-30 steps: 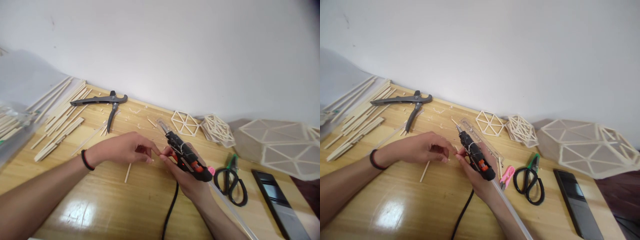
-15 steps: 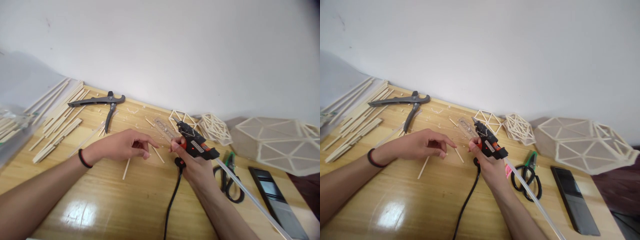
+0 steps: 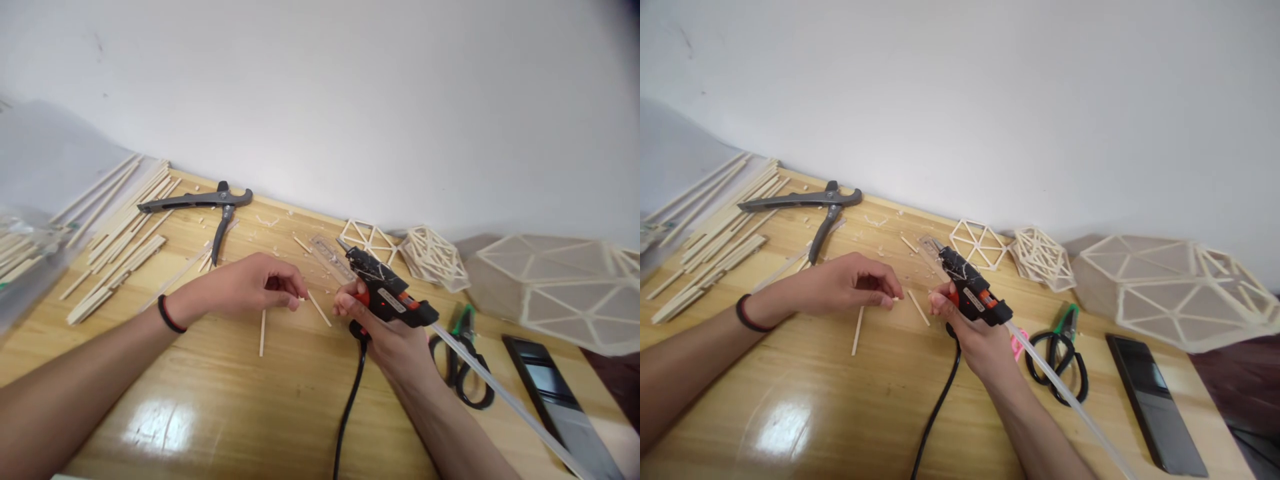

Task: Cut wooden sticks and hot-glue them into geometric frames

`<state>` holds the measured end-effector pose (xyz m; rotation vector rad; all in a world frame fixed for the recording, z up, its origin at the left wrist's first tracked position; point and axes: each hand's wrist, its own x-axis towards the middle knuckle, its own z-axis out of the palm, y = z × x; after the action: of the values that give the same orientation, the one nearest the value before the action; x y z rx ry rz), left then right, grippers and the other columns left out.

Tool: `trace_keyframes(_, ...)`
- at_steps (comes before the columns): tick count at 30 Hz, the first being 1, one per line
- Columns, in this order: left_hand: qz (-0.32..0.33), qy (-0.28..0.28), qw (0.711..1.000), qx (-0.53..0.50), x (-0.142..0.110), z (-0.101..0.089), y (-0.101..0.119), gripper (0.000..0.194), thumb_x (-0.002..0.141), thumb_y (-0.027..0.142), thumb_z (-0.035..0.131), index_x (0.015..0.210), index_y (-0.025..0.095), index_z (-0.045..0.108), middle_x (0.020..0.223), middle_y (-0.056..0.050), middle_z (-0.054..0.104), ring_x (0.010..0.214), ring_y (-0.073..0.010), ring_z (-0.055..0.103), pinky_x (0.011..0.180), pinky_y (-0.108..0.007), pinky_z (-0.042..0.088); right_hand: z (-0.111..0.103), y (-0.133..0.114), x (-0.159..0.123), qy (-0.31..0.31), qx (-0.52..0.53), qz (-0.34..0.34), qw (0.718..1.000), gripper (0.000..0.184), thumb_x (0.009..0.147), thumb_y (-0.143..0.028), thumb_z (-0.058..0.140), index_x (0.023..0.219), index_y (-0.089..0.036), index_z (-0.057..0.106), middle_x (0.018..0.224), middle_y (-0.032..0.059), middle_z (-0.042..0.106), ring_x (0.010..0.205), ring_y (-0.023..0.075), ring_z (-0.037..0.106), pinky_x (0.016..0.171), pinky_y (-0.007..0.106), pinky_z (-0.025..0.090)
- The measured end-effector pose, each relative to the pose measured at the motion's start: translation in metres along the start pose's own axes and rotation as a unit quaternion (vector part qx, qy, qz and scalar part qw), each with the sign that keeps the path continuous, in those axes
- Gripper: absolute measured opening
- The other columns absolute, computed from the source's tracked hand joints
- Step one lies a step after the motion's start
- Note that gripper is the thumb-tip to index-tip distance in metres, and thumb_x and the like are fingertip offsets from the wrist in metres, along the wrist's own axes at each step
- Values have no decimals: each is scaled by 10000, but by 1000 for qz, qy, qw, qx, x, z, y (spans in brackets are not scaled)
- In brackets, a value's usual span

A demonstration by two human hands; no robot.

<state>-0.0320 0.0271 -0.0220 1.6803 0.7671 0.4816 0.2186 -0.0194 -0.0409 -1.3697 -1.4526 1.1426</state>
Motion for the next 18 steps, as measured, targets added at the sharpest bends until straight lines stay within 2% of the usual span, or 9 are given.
trace_keyframes(8, 2, 9, 1000, -22, 0, 0, -1, 129, 863, 216, 693, 955, 145, 748, 901, -28, 760, 833, -128, 658, 757, -233, 483, 0, 2, -2, -14, 49, 22, 998, 268, 873, -448, 738, 890, -251, 558, 850, 6, 630, 720, 178, 588, 664, 328, 490)
trace_keyframes(13, 1, 34, 999, -35, 1, -2, -4, 155, 849, 251, 704, 952, 141, 736, 898, -35, 748, 833, -137, 645, 760, -252, 489, -3, 3, -2, -44, 80, 1, 996, 206, 924, -370, 707, 880, -256, 541, 807, -16, 586, 712, 160, 556, 673, 320, 477)
trace_keyframes(18, -14, 48, 997, -64, 1, -5, -4, 156, 840, 259, 707, 925, 128, 706, 843, -23, 723, 781, -115, 624, 722, -233, 474, -7, 6, 3, -82, 95, 12, 992, 191, 914, -379, 719, 891, -253, 577, 786, -11, 591, 684, 162, 573, 617, 308, 456)
